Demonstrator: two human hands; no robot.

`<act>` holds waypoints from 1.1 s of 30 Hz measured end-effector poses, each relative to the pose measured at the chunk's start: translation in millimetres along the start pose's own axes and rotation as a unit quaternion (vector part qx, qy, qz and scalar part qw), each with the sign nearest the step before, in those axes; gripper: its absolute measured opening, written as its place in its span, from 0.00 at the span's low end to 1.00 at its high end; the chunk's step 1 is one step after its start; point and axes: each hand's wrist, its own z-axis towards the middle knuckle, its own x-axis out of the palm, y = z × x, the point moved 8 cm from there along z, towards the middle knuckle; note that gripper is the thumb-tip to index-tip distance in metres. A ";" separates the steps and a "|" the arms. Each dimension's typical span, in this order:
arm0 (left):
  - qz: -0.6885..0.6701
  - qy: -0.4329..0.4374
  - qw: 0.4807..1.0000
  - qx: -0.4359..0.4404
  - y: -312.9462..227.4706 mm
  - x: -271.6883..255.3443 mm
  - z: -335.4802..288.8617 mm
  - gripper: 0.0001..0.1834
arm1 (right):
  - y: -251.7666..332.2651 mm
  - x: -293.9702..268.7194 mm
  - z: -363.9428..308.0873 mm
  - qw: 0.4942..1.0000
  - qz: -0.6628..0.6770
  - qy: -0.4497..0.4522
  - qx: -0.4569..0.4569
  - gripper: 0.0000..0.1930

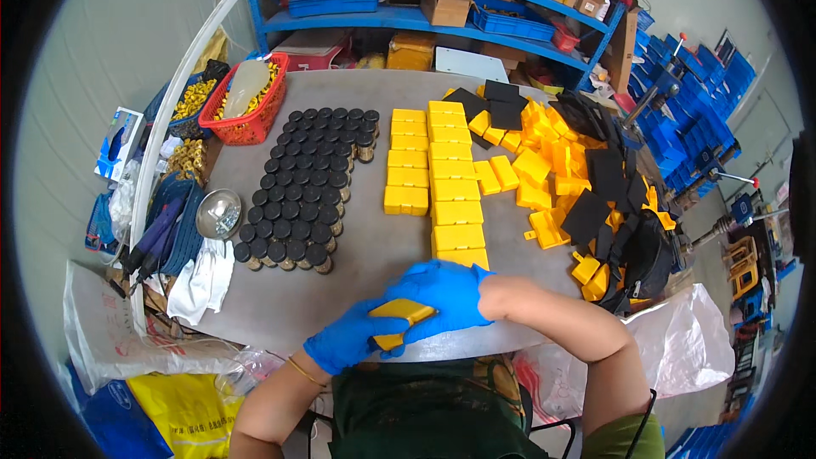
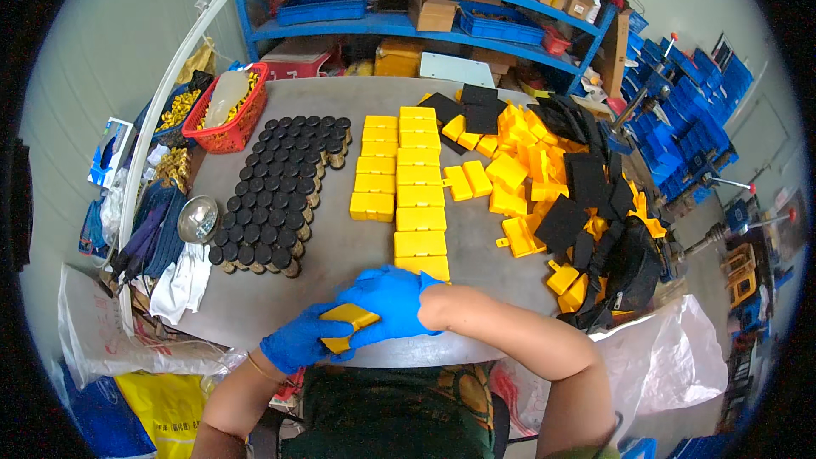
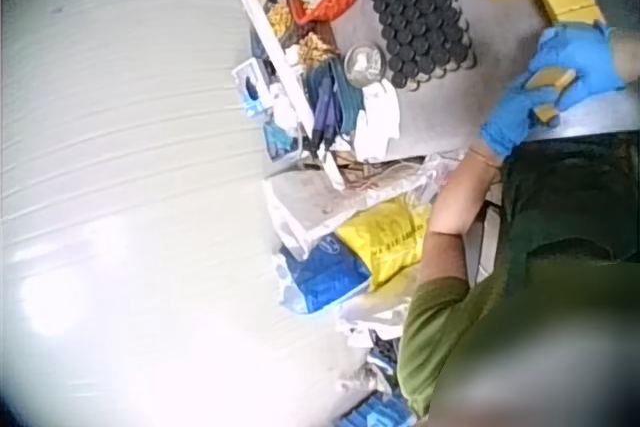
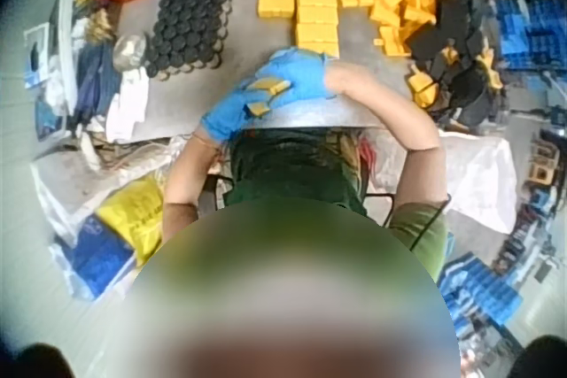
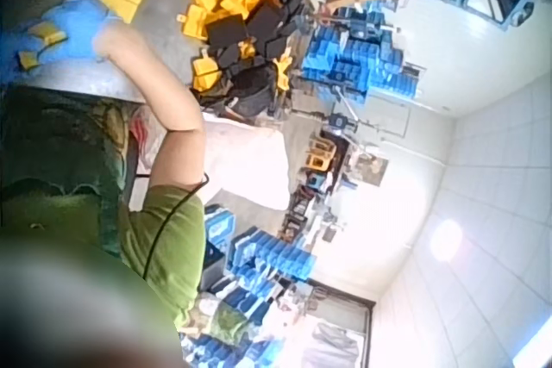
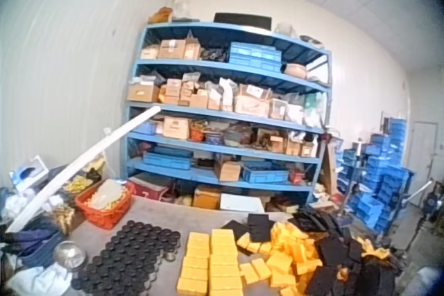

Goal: The person is assembling small yellow and black boxes by putting parts together.

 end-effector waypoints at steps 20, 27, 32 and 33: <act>0.221 -0.137 0.909 0.325 -50.6 -79.0 73.4 0.31 | -109.0 -88.3 34.6 0.908 -0.131 -0.260 0.302 0.15; -0.010 -0.137 0.954 0.266 -65.2 -39.1 51.8 0.25 | -250.8 -85.6 -45.4 0.819 -0.242 -0.186 0.485 0.23; 0.080 -0.174 0.940 0.282 -73.5 -10.1 40.2 0.21 | -264.3 -72.9 -43.1 0.864 -0.247 -0.108 0.425 0.23; 0.083 -0.170 0.940 0.284 -75.8 -6.7 42.5 0.21 | -260.7 -76.6 -45.9 0.862 -0.248 -0.113 0.427 0.23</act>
